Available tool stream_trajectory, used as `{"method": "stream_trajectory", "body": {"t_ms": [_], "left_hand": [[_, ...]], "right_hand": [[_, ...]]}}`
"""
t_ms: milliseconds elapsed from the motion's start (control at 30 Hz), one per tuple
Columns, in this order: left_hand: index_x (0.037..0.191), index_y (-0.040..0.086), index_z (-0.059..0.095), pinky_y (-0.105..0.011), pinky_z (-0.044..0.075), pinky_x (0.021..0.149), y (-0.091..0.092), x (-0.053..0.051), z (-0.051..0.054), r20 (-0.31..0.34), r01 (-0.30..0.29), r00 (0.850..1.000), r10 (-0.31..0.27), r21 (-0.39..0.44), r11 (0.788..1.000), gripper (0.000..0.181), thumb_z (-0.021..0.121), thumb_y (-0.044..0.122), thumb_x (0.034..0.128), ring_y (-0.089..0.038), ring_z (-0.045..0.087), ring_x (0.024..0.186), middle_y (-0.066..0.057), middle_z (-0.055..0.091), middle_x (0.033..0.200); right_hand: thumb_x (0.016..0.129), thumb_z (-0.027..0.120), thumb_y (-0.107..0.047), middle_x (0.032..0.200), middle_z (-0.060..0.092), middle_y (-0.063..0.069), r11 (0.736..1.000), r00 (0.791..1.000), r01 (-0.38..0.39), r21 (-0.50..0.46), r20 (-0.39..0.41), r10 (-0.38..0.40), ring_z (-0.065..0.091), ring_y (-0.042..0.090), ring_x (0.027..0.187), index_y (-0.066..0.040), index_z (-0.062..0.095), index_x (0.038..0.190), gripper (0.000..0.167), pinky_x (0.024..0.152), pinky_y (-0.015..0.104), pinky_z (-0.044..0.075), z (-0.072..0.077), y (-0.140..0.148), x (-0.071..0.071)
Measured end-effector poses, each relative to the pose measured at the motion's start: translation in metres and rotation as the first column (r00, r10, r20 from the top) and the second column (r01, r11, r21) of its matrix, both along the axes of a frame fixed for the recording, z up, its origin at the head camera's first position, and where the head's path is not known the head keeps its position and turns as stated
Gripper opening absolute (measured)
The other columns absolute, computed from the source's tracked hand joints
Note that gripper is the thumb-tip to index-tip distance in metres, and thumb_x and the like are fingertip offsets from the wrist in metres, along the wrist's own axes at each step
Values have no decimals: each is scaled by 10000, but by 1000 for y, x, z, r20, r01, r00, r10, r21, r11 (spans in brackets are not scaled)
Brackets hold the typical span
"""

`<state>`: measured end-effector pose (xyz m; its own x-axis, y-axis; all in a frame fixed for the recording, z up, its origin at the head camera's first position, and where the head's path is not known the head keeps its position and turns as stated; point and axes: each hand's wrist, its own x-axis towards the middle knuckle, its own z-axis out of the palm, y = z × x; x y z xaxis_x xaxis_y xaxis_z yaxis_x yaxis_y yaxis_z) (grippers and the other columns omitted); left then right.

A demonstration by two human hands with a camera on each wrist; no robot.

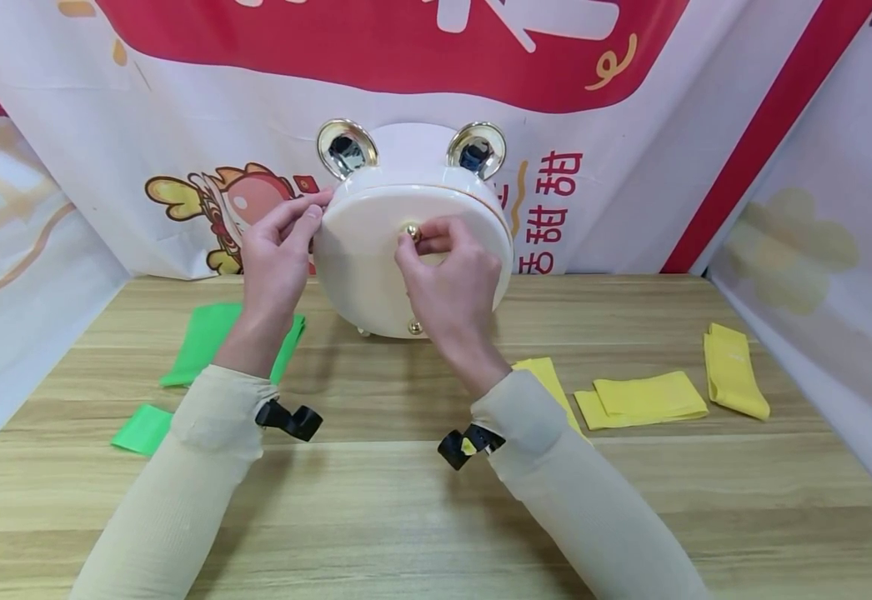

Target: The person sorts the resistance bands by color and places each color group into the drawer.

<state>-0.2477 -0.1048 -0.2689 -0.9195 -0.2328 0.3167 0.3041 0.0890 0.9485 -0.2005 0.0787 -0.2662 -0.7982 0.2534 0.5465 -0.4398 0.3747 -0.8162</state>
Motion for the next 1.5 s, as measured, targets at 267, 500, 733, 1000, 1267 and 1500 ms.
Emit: {"method": "stream_trajectory", "body": {"t_ms": [267, 500, 733, 1000, 1267, 1500], "left_hand": [[1272, 262, 781, -315, 566, 1108, 0, 0, -1, 1, 5, 1000, -5, -9, 1000, 247, 655, 302, 1064, -93, 697, 1201, 79, 750, 1349], [1271, 255, 781, -314, 568, 1102, 0, 0, -1, -1, -6, 1000, 6, -11, 1000, 247, 653, 302, 1064, -93, 701, 1191, 82, 750, 1349], [1260, 237, 786, -310, 565, 1107, -3, 1, 1, -8, -24, 1000, 24, 2, 1000, 240, 655, 278, 1063, -97, 707, 1203, 70, 754, 1348], [1254, 231, 789, -303, 569, 1100, 1, -2, -2, -3, -6, 1000, 6, 17, 1000, 236, 668, 275, 1057, -97, 709, 1205, 70, 757, 1343], [1253, 246, 790, -319, 581, 1084, 6, -2, -7, -1, -5, 1000, 5, -11, 1000, 238, 662, 293, 1058, -100, 709, 1175, 70, 763, 1322], [1253, 263, 789, -309, 576, 1089, 1, 0, -2, 6, -34, 999, 35, -19, 999, 237, 659, 305, 1060, -85, 701, 1199, 85, 759, 1330]], "right_hand": [[945, 781, -155, 927, 806, 90, 1000, 1000, -7, -29, 21, 7, 735, 373, 593, -30, 730, 1047, 168, 475, 285, 600, 0, 1, -4], [950, 787, -164, 936, 808, 86, 999, 1000, -11, -43, 20, 11, 721, 302, 554, -40, 730, 1063, 177, 471, 284, 596, -2, 0, -4], [950, 796, -181, 953, 807, 86, 997, 999, -27, -68, 29, 29, 700, 199, 527, -44, 728, 1076, 198, 487, 292, 606, -3, -4, -5], [955, 795, -175, 1018, 801, 79, 990, 991, -90, -108, 85, 99, 702, 261, 565, -70, 708, 1164, 250, 504, 301, 609, -7, 5, 1], [922, 816, -213, 965, 746, 75, 992, 962, -26, -126, 268, 59, 737, 343, 713, -83, 673, 1134, 287, 507, 303, 610, -26, 11, 14], [881, 848, -223, 964, 748, 70, 999, 957, 1, -45, 289, 12, 739, 232, 813, -79, 677, 1104, 315, 591, 200, 567, -46, 3, 11]]}}
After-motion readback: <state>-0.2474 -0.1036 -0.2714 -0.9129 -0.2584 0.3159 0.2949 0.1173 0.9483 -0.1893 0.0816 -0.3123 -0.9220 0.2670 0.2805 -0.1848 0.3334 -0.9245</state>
